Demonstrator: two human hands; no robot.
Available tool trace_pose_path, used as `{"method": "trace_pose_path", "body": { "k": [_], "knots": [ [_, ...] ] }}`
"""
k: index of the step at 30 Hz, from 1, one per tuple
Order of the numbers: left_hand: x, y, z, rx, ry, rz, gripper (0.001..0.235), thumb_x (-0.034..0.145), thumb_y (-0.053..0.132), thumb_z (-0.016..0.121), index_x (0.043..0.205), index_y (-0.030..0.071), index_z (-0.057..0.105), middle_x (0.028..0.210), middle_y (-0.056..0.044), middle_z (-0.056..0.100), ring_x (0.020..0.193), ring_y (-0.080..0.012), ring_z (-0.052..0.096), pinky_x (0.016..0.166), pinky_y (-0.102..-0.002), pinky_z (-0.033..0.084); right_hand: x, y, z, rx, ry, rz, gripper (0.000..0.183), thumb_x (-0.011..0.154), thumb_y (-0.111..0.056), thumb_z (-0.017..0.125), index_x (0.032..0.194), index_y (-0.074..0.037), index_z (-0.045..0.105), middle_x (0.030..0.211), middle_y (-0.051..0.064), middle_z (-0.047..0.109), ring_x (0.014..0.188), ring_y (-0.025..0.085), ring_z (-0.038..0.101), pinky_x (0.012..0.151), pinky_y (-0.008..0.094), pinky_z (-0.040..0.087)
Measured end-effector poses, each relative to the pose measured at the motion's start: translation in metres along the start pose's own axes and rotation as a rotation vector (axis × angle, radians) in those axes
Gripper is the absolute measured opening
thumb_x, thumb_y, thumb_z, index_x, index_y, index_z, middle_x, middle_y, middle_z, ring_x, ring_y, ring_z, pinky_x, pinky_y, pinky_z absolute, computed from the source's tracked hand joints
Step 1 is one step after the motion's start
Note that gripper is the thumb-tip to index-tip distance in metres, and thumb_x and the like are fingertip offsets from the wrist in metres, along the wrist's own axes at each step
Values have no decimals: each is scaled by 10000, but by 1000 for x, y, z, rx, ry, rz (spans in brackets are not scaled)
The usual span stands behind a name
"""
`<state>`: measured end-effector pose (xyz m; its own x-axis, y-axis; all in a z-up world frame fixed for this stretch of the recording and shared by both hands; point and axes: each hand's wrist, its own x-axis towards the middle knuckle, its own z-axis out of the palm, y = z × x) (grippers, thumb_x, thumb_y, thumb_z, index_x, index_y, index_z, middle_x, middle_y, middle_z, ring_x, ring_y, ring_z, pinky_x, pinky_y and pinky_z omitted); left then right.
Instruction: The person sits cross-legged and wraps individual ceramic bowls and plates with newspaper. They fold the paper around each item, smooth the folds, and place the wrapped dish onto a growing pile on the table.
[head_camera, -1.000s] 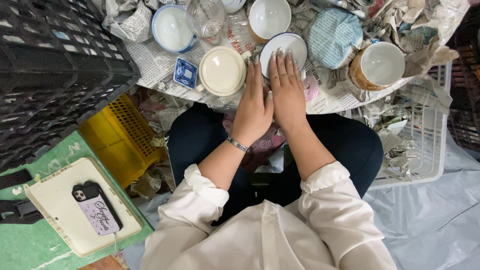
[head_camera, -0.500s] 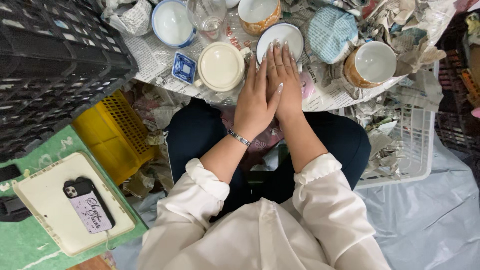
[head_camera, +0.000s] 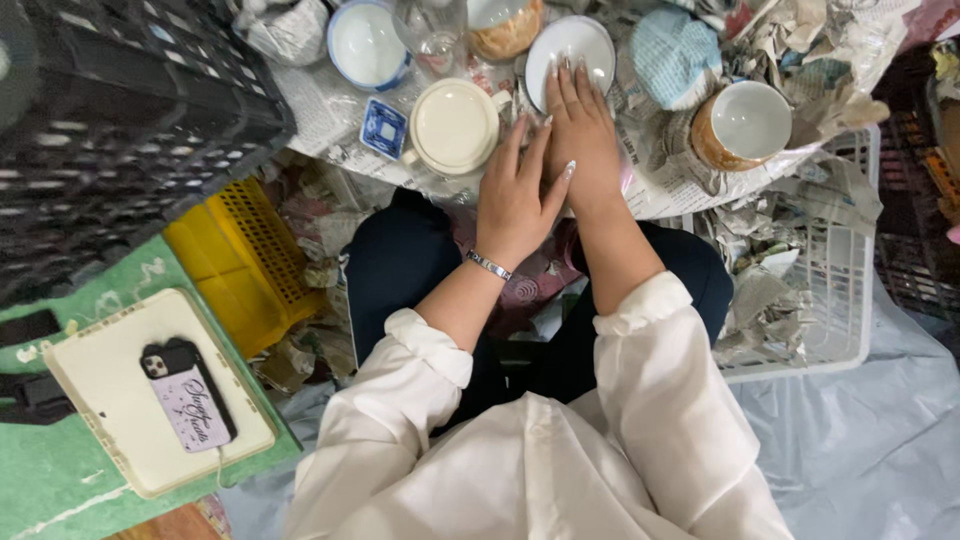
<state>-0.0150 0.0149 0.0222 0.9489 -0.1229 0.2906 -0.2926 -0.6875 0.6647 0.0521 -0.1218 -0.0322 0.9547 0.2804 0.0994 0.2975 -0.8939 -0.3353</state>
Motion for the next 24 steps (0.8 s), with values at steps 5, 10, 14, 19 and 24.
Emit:
{"method": "trace_pose_path", "body": {
  "k": [5, 10, 14, 19, 24],
  "knots": [
    [8, 0, -5, -14, 19, 9, 554, 1016, 332, 660, 1475, 59, 514, 1489, -243, 496, 1314, -417, 547, 1114, -492, 454, -4, -17, -13, 1, 42, 9, 638, 1019, -199, 567, 1560, 89, 393, 1599, 253, 415, 1519, 396, 330, 1237, 496, 262],
    [16, 3, -12, -89, 49, -11, 487, 1015, 298, 670, 1437, 80, 559, 1450, -195, 536, 1243, -377, 576, 1076, -466, 476, -13, -33, -38, 32, 42, -4, 564, 1030, -211, 554, 1528, 43, 476, 1603, 251, 421, 1515, 405, 359, 1234, 493, 295],
    [17, 6, -17, -160, 58, 4, 423, 1003, 248, 685, 1387, 90, 605, 1420, -131, 572, 1191, -339, 599, 1040, -446, 494, -20, -33, -67, 2, 35, -19, 526, 990, -167, 581, 1498, -36, 564, 1587, 225, 485, 1495, 402, 411, 1198, 500, 332],
    [19, 5, -27, -227, 73, 57, 370, 1004, 204, 676, 1356, 104, 620, 1386, -95, 597, 1196, -319, 617, 1047, -438, 497, -25, -9, -120, 116, 275, 126, 444, 1026, -212, 790, 1414, -111, 600, 1545, 149, 567, 1465, 351, 499, 1245, 503, 371],
    [18, 5, -30, -269, 53, 71, 344, 1003, 189, 672, 1333, 101, 633, 1357, -96, 608, 1178, -325, 614, 1040, -432, 493, -15, 10, -122, -233, 257, 269, 967, 765, -407, 922, 1537, -28, 480, 1526, 277, 489, 1419, 478, 374, 1084, 691, 98]
  ]
}}
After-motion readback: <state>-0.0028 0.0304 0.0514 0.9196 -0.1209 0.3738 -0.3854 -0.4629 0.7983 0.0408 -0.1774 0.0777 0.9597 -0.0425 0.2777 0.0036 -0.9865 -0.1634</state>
